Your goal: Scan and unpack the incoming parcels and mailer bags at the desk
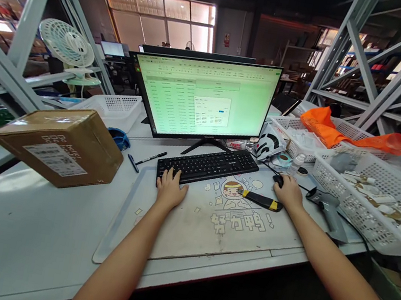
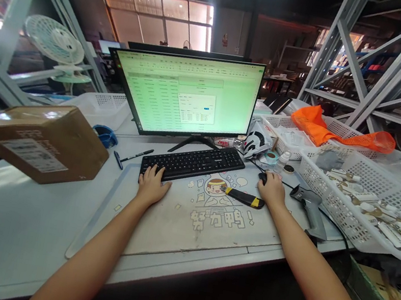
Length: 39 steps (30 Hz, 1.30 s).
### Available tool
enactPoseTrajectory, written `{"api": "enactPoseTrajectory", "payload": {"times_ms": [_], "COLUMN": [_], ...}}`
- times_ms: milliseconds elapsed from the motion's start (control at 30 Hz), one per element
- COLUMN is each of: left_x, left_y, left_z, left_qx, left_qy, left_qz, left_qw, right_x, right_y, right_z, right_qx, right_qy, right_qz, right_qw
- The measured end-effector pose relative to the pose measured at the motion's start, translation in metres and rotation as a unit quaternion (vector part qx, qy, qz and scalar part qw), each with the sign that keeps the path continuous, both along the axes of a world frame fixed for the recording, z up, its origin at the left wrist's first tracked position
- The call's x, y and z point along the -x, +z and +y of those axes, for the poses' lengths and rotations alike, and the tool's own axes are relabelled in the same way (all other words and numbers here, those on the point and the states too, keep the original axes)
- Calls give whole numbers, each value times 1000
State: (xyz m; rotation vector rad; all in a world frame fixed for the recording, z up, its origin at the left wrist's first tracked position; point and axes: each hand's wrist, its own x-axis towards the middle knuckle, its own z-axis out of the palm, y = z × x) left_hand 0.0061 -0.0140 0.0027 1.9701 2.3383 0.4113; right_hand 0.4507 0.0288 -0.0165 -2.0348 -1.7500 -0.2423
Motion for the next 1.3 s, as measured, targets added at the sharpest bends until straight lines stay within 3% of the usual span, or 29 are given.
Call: {"api": "enactPoseTrajectory", "payload": {"times_ms": [1300], "left_x": [1], "left_y": [-2], "left_z": [2], "left_qx": [3], "left_qy": [-1], "left_qz": [9], "left_qw": [1000], "right_x": [1], "right_y": [2], "right_z": [-2], "right_qx": [9], "right_qy": [4], "right_qz": [7], "right_qw": [1000]}}
